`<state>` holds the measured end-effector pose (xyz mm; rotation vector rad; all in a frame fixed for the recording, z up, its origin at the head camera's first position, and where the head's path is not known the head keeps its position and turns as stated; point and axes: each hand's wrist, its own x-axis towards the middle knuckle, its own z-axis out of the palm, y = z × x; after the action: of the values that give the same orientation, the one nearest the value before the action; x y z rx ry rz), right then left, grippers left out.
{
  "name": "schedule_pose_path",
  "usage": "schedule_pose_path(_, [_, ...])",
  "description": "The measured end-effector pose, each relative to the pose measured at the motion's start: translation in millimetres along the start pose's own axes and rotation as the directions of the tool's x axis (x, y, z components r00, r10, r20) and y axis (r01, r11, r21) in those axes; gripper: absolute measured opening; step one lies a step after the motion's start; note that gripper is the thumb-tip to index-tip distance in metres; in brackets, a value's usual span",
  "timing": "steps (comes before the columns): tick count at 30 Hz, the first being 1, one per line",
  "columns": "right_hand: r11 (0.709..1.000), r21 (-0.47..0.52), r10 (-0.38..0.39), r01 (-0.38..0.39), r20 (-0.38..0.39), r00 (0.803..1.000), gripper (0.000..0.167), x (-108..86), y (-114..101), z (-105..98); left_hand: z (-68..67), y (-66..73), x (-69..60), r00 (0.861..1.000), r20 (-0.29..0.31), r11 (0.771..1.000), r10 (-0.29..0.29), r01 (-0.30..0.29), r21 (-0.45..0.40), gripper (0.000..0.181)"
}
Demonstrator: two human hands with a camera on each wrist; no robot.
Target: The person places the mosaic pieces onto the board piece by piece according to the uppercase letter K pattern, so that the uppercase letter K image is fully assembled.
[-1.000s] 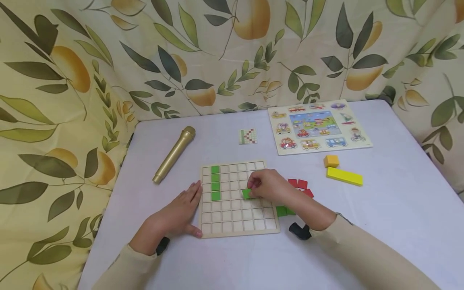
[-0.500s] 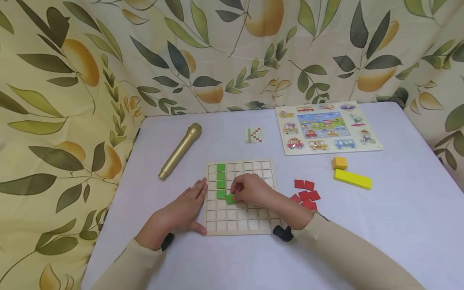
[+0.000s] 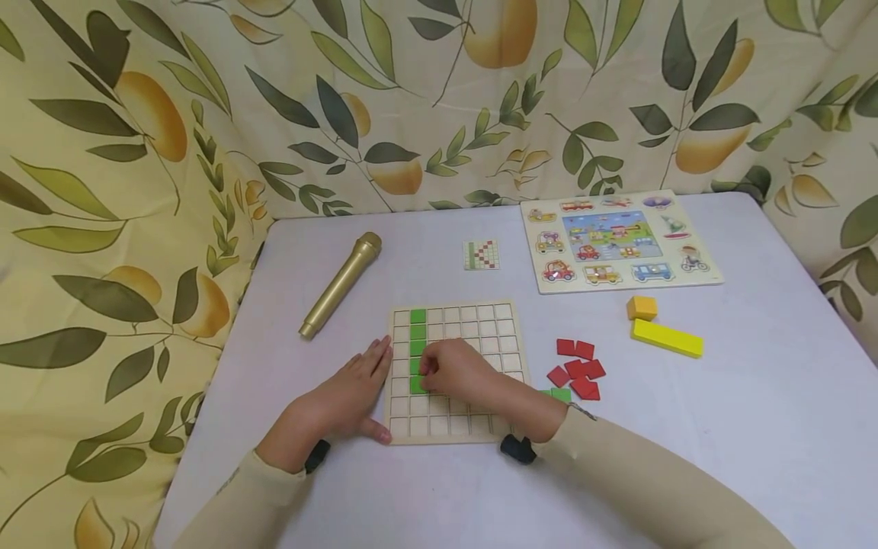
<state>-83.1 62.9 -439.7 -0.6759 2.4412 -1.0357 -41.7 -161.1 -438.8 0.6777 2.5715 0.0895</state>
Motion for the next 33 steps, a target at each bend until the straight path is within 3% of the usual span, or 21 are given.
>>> schedule_pose_path(9, [0.996, -0.082, -0.04, 0.039, -0.015, 0.999, 0.009, -0.6, -5, 8, -3.2, 1.5, -1.8, 1.0, -0.012, 1.0, 0.012, -0.012, -0.004, 0.136])
schedule_pose_path(14, [0.998, -0.041, -0.04, 0.038, -0.034, 0.999, 0.004, -6.5, 2, 1, -3.7, 2.3, -1.8, 1.0, -0.006, 1.0, 0.002, -0.003, -0.013, 0.136])
schedule_pose_path(20, [0.995, 0.012, 0.097, -0.096, -0.107, 0.99, 0.005, -41.4, 27, -33, 0.9, 1.0, -1.8, 1.0, -0.006, 1.0, -0.002, 0.002, -0.023, 0.138])
schedule_pose_path(26, [0.973, -0.012, 0.227, -0.231, -0.141, 0.964, 0.01, -83.6, 57, -63, 5.1, -0.2, -4.3, 1.0, -0.006, 1.0, 0.001, -0.001, -0.03, 0.139])
schedule_pose_path(33, [0.951, -0.041, 0.297, -0.306, -0.147, 0.944, 0.014, -123.7, 77, -73, 2.5, 1.6, -2.3, 1.0, -0.009, 0.999, 0.01, -0.01, -0.034, 0.138])
